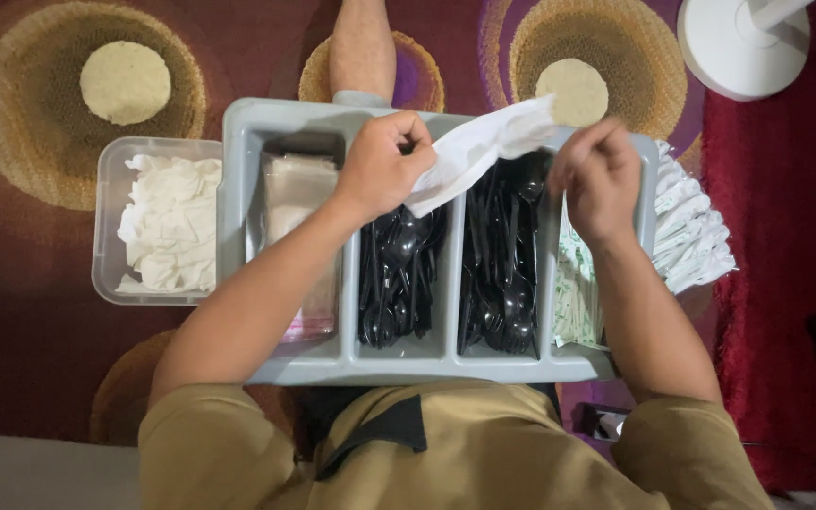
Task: Packaging sets of plastic cutlery and napkins into individual plastic sleeves.
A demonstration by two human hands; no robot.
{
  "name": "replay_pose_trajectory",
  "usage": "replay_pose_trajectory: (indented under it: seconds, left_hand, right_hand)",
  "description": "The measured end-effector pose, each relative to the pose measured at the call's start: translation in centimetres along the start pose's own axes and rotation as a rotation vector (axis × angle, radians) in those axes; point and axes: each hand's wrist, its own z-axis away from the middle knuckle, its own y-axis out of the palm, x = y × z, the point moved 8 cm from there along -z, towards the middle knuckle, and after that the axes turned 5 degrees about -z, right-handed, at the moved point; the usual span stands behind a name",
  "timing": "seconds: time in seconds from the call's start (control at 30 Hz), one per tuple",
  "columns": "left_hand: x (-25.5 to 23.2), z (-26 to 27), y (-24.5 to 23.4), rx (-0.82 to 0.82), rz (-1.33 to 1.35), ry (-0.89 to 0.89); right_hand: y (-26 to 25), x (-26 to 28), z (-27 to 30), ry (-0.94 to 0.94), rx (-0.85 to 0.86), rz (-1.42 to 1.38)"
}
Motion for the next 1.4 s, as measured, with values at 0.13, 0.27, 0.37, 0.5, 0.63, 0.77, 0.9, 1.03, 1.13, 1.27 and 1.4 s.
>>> replay_pose_trajectory:
  seconds: [0.13, 0.27, 0.37, 0.5, 0.63, 0.77, 0.9, 1.03, 1.13, 1.27, 1.4]
  left_hand:
    - [-1.0, 1.0, 0.7, -0.111, -0.121, 0.060]
    - [-2.0, 2.1, 2.2, -0.042, -0.141, 0.088]
    - [-2.5, 2.8, 3.6, 0.073, -0.122, 0.080]
    - [-2.4, 3.2, 4.5, 0.164, -0.069, 0.036]
    - [-2.7, 3.4, 4.7, 0.242, -0.039, 0.008]
    - [-3.3, 3.8, 5.5, 0.327, -0.063, -0.021]
    - [-5.1, 4.8, 4.7, 0.293, 0.227, -0.256]
    - [-1.8, 3.5, 4.7, 0.215, 0.316, -0.282]
    - [-0.7, 2.4, 3.9, 0.099, 0.351, -0.200]
    - [-1.8, 2.2, 1.8, -0.060, 0.184, -0.120]
    - [-0.7, 1.5, -0.6, -0.223, 0.009, -0.094]
  right_hand:
    - [5.0, 0.4, 2.5, 0.241, 0.438, 0.120]
    - [7.5, -1.6, 4.8, 0.487, 0.569, -0.041]
    - [7.8, -1.9, 4.5, 0.523, 0.411, -0.021]
    - [5.5, -2.9, 3.3, 0.403, 0.169, 0.038]
    - [3.9, -2.3, 2.5, 0.310, 0.057, 0.060]
    - [3.0, -3.0, 2.7, 0.266, 0.026, 0.109]
    - [4.4, -2.3, 2.9, 0.219, 0.068, 0.100]
    - [6.2, -1.2, 3.9, 0.233, 0.104, 0.011]
    - [6.5, -0.6, 3.6, 0.214, 0.155, 0.058]
    - [5.7, -1.0, 3.2, 0.206, 0.124, 0.092]
    - [4.5, -2.0, 3.1, 0.238, 0.086, 0.045]
